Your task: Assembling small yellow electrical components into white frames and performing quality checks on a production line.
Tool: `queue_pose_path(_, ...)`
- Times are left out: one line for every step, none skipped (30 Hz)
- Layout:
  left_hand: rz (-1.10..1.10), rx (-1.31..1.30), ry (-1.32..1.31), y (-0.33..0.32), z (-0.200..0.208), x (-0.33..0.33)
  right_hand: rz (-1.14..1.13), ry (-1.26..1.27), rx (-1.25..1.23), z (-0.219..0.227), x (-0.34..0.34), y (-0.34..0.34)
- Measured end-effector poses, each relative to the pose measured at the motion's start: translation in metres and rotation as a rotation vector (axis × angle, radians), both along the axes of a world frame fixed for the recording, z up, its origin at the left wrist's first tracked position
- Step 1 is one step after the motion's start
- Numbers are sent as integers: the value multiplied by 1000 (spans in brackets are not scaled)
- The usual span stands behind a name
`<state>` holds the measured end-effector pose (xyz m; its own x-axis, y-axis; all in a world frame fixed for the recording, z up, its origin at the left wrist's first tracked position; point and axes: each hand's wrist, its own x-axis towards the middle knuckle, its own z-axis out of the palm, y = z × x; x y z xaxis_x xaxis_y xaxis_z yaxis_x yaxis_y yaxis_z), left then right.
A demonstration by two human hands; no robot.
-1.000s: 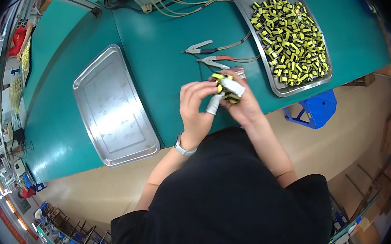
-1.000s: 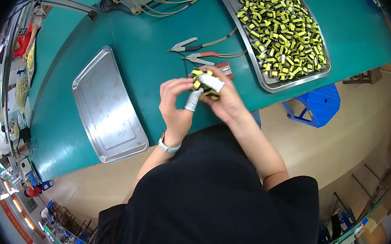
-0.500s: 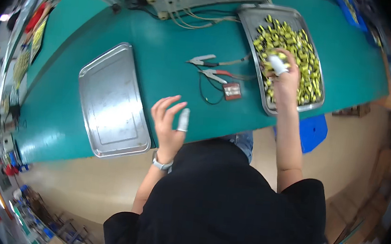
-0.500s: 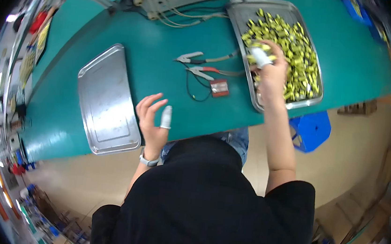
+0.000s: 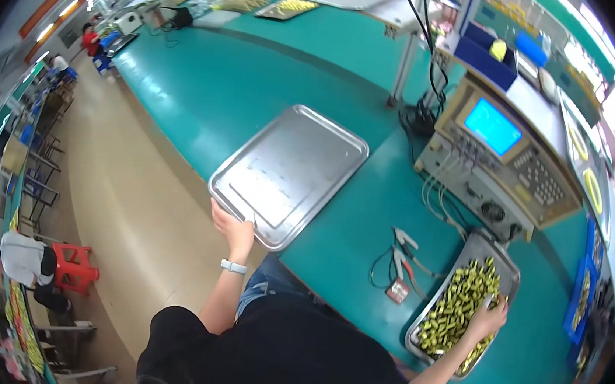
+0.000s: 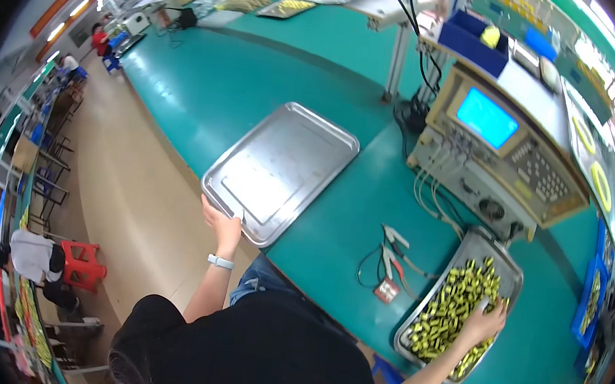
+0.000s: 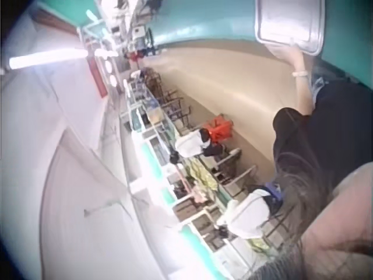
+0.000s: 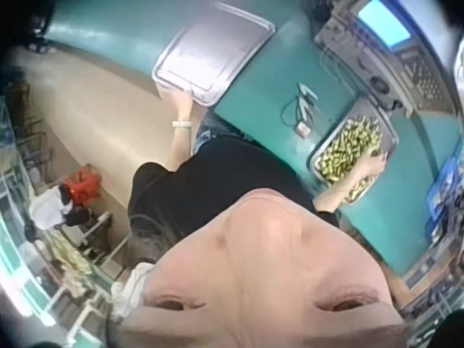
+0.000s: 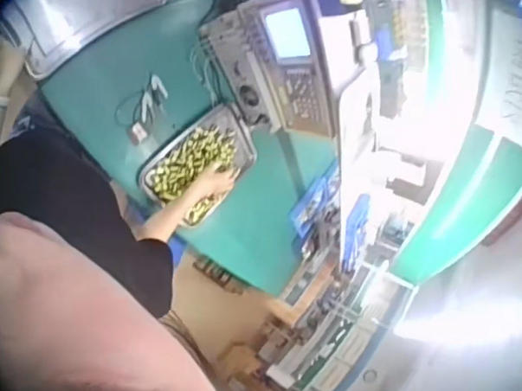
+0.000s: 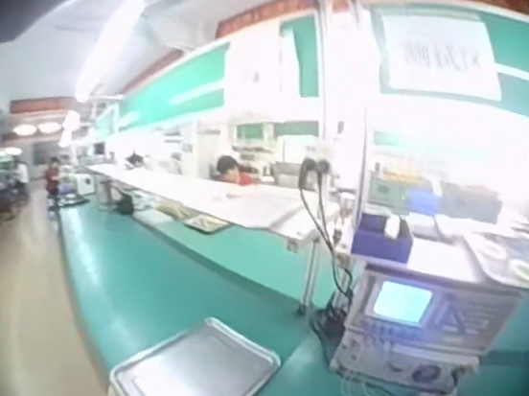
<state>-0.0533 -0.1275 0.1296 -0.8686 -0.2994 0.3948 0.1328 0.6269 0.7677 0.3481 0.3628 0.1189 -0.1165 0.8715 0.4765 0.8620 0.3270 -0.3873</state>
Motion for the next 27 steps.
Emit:
queue_pose_path(-14,147,-42,-2,1,-3,-16,-6,-23,6,2,-6)
queue_pose_path(-140,608,-13,3,7,-3,-14,10,-7,9,3,-8)
queue_pose_path(-128,619,23,4,13,-2,-9,29,8,13,-1,-10)
queue_pose_path(-131,475,74,-2,17,1,-17,26,-25,24,-5,-18)
queue_pose_path(-125,329,123,-9,23,5,-17,28,-47,29,-8,-22)
queue_pose_path(-62,451,169,-13,29,10,-8,31,-68,33,-10,-23)
queue_pose_path(-22,459,218,-21,33,14,24,25,-84,37,-7,-19)
queue_pose_path(-44,503,247,-35,35,20,68,19,-99,34,0,-14)
queue_pose_path(-81,554,269,-44,35,19,119,43,-83,18,24,-5)
queue_pose_path(-108,678,231,-53,35,26,186,66,-70,-2,38,12)
queue_pose_path(-108,750,222,-62,50,42,277,84,-70,-17,8,30)
queue_pose_path(-128,834,210,-67,67,61,338,86,-38,-23,-11,40)
queue_pose_path(-142,867,271,-88,59,67,422,100,8,-17,-40,50)
queue_pose_path(-103,779,338,-104,62,80,495,109,50,-12,-66,53)
queue_pose_path(-57,688,399,-122,69,93,568,122,93,-6,-94,50)
queue_pose_path(-54,730,450,-124,86,122,620,112,131,-5,-102,48)
queue_pose_path(16,737,484,-136,96,142,678,108,175,-1,-114,45)
queue_pose_path(33,823,454,-150,104,156,730,102,222,2,-127,43)
queue_pose_path(44,912,417,-164,107,170,774,88,267,3,-133,38)
queue_pose_path(54,989,459,-175,110,181,808,75,312,4,-136,35)
queue_pose_path(-15,1023,499,-157,139,177,780,102,316,-12,-121,47)
queue_pose_path(-28,1111,523,-157,158,176,781,93,345,-14,-118,45)
queue_pose_path(-44,1204,547,-156,179,175,779,83,379,-13,-115,44)
queue_pose_path(-104,1267,582,-152,200,174,772,73,410,-12,-109,44)
queue_pose_path(-172,1329,610,-146,219,169,756,61,439,-12,-99,46)
queue_pose_path(-223,1314,604,-144,232,160,731,48,456,-18,-83,43)
queue_pose_path(-281,1300,592,-139,243,144,698,34,471,-26,-66,41)
